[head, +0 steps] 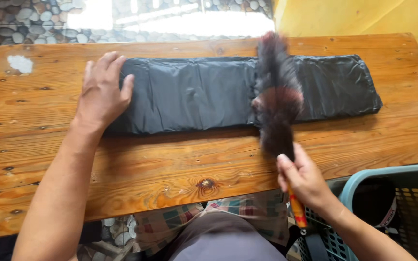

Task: The person folds a large black plastic sheet on a wooden table, repeatedly folding it into a compact rectangular shape. They then place the folded sheet into a black bag with a blue zipper and secure it.

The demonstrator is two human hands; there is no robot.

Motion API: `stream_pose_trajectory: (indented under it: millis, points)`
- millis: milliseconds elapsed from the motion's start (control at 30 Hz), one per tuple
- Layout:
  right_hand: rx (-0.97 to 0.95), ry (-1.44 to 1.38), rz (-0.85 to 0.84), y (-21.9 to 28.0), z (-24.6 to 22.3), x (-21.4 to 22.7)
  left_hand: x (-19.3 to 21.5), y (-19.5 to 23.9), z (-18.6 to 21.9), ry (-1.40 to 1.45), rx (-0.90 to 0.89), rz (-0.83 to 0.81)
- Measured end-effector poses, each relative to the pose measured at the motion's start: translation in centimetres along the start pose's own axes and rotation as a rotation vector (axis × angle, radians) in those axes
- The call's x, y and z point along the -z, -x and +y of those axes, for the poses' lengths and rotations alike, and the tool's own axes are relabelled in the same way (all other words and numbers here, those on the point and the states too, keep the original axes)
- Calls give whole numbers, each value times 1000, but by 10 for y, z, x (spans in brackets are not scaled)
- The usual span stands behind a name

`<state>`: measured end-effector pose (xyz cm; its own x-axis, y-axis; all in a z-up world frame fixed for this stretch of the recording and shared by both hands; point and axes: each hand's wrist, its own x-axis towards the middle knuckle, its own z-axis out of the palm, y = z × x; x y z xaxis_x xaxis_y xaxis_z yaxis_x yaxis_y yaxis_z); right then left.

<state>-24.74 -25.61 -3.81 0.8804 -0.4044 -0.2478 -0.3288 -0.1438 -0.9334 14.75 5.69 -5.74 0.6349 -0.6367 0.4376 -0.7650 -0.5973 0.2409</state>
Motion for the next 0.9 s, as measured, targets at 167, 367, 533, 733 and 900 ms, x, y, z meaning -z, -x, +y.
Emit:
stream_pose_trajectory:
  millis: [167, 367, 533, 733, 900]
  points:
    - [-66, -227, 202, 10, -21, 21, -24, -65, 56, 154, -135, -309]
    - [-113, -172, 364, 29, -15, 47, -86, -98, 72, 65, -218, -272]
    - [-239, 210, 435, 38, -21, 47, -93, -94, 82, 68, -217, -167]
    - [22, 461, -240, 33, -30, 36, -62, -60, 117, 76, -419, 84]
    - [-391, 749, 340, -21, 20, 157, 6, -5, 112, -15, -488, 10]
